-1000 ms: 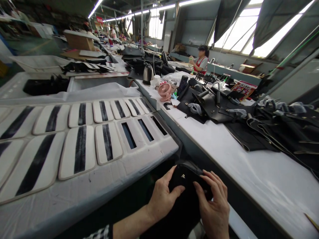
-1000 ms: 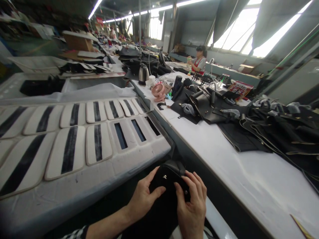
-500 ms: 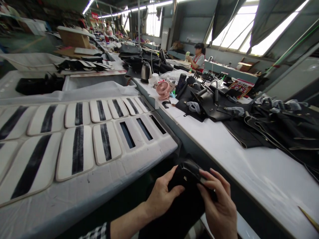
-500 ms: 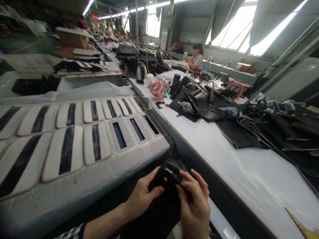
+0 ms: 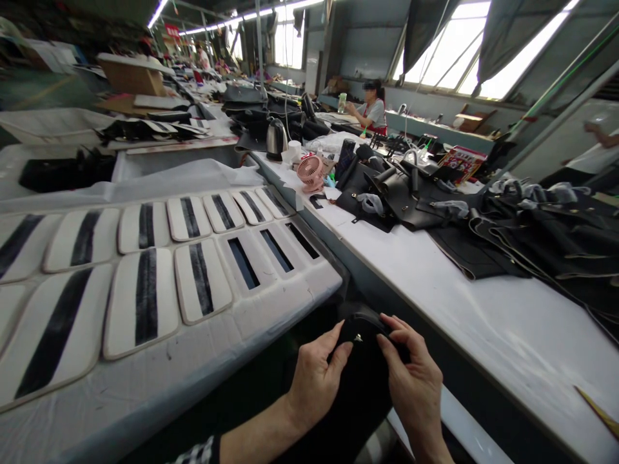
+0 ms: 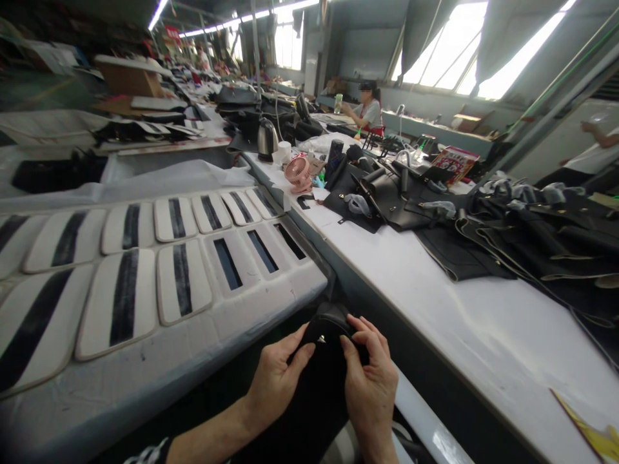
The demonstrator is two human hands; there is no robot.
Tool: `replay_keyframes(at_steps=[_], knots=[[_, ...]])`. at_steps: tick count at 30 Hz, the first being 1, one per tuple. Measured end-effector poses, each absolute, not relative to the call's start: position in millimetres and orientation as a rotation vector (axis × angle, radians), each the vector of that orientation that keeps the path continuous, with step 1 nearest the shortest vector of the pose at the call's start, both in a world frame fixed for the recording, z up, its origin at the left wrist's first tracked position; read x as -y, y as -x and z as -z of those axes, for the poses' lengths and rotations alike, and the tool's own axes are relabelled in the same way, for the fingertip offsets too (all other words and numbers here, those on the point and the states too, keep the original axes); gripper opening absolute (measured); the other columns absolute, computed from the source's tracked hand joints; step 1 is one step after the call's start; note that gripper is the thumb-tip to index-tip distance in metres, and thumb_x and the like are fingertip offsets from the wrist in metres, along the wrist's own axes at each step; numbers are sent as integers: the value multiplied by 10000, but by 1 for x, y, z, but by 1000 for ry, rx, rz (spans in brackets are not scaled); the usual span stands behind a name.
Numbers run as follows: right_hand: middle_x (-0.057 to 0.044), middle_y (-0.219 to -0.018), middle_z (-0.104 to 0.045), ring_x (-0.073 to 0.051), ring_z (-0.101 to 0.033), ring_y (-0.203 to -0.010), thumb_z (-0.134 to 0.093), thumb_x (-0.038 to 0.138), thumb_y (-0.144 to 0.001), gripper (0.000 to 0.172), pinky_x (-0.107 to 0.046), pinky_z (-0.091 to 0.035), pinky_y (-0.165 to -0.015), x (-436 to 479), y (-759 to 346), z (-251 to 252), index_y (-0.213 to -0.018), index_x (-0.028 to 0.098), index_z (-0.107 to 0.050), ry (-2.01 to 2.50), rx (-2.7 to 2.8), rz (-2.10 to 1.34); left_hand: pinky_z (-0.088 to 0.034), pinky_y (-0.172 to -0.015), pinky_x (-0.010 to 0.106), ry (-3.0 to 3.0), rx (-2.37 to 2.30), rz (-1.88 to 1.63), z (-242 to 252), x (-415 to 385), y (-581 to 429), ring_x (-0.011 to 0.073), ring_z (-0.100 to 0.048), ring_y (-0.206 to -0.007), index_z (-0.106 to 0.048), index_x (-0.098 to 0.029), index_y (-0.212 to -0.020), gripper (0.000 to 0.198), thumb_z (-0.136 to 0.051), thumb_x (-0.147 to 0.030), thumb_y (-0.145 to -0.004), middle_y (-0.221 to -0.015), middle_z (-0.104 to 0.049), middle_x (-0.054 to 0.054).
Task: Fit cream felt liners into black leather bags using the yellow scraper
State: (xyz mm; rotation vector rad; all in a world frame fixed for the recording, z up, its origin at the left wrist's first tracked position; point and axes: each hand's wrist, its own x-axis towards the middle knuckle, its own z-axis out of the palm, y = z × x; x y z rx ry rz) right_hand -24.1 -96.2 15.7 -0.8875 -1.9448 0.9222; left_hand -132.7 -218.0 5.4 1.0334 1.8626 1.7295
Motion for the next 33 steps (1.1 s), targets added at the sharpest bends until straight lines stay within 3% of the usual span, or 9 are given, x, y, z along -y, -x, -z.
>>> replay_keyframes(at_steps=[5,7,10,13,20,25,33], knots=[[-52,-1140,-666,-253,-561,-1154,-656,365,-831,174,-476,-372,-1056,95,28,-20,-787,222,-567,935,1920,-909,-522,-883,258,-919,-1835,-1718,-11,215,134,187,-686,-977,-632,-262,-1262,329,-508,-304,-960,-1152,-713,-4],[-62,-1203,-634,-250,-588,-1099,-670,390,-814,204,-454,-431,-995,94,25,-20,-837,219,-562,984,1815,-1021,-530,-843,264,-846,-1820,-1710,-8,214,136,198,-692,-935,-647,-247,-1247,331,-525,-328,-950,-1112,-728,5],[-78,-1201,-610,-216,-635,-948,-683,461,-790,324,-365,-528,-815,98,11,-13,-966,214,-569,1081,1519,-1206,-521,-882,278,-731,-1766,-1703,0,213,142,225,-680,-993,-668,-213,-1216,352,-569,-375,-920,-1115,-727,26],[-65,-1020,-659,-213,-639,-926,-692,482,-783,382,-341,-536,-813,110,-10,3,-1012,193,-595,1186,1412,-1249,-505,-936,306,-625,-1660,-1679,9,210,149,248,-660,-1055,-669,-187,-1209,400,-613,-415,-884,-1117,-726,48],[-69,-889,-699,-235,-653,-844,-653,473,-822,320,-342,-518,-756,137,-16,16,-936,175,-632,1307,1424,-1371,-502,-968,358,-484,-1546,-1676,15,207,152,270,-659,-1069,-652,-153,-1222,484,-689,-427,-824,-1086,-734,81],[-2,-702,-590,-176,-546,-670,-642,466,-825,275,-281,-438,-617,137,0,10,-794,204,-565,1368,1474,-1216,-509,-962,365,-469,-1679,-1669,16,209,149,281,-661,-1067,-673,-167,-1188,486,-726,-434,-785,-1036,-748,71],[21,-648,-505,-139,-446,-596,-670,466,-787,318,-249,-394,-547,133,3,22,-689,196,-535,1258,1325,-1351,-539,-895,351,-388,-1515,-1660,17,207,152,264,-686,-996,-649,-163,-1198,485,-725,-420,-794,-1055,-738,81]])
